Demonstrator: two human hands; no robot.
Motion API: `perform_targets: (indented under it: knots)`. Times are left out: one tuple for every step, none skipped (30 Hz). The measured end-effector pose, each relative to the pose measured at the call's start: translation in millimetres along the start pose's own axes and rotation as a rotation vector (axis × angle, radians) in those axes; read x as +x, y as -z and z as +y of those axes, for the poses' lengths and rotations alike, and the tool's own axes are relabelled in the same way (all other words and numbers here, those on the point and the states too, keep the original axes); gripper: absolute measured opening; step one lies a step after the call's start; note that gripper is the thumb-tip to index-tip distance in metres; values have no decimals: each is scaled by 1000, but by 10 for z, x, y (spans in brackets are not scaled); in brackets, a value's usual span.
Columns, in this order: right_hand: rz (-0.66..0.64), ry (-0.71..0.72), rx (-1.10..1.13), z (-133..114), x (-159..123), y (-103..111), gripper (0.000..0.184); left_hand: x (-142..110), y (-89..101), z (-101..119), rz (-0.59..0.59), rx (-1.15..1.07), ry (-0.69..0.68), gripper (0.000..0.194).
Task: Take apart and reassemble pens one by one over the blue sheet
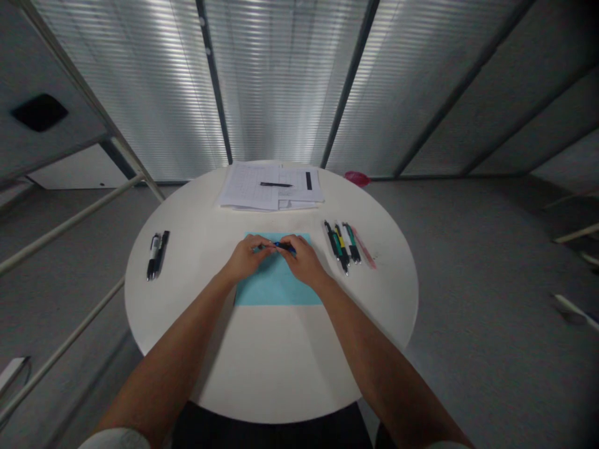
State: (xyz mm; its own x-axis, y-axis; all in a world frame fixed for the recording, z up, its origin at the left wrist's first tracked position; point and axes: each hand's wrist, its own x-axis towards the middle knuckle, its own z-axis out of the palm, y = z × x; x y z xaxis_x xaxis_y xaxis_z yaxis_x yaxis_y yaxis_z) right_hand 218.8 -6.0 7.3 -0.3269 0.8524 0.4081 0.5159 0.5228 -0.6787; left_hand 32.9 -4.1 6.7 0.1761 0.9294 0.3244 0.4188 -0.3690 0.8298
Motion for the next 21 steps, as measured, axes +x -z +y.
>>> perform_targets:
  knots:
    - [3,4,13,-9,-1,6,21,3,4,13,7,-32,23,15]
    - [3,12,28,-19,-1,13,24,6,8,27,18,-75,50,17]
    - [-2,25,43,-28,1,20,26,10,12,42,32,-125,80,18]
    - [-10,39,54,-35,3,26,27,13,16,57,48,-180,110,19]
    - [-21,52,61,-41,6,31,28,16,17,72,67,-237,134,19]
    - [-31,58,65,-46,9,33,29,19,18,86,84,-290,154,19]
    - [-34,56,68,-49,10,34,29,22,17,97,95,-334,170,19]
    - [-35,48,73,-52,11,34,29,23,15,104,99,-365,183,19]
    - [-38,35,83,-54,10,32,29,24,12,107,99,-386,193,19]
    - [-43,22,100,-57,8,30,29,25,9,105,99,-398,197,19]
    - [-49,9,123,-59,5,29,30,25,7,99,100,-403,200,19]
    - [-53,-3,149,-62,2,29,30,26,7,90,102,-402,202,19]
    - [-54,-13,177,-65,0,30,30,27,9,80,108,-399,206,18]
    - [-49,-22,204,-67,-1,33,30,29,13,70,117,-396,214,18]
    - [-39,-29,227,-68,0,37,30,30,19,62,127,-393,225,18]
    - [-29,-35,246,-68,1,41,30,32,27,56,132,-390,238,18]
    - [-23,-40,258,-66,3,45,31,33,34,51,133,-385,246,18]
    - [-24,-44,267,-64,5,48,31,34,40,48,126,-375,245,18]
    - [-31,-48,273,-60,7,48,32,33,46,45,114,-357,234,18]
    - [-40,-52,277,-56,10,47,32,32,50,41,100,-332,215,18]
    - [-48,-55,281,-51,11,43,32,30,53,35,89,-300,192,18]
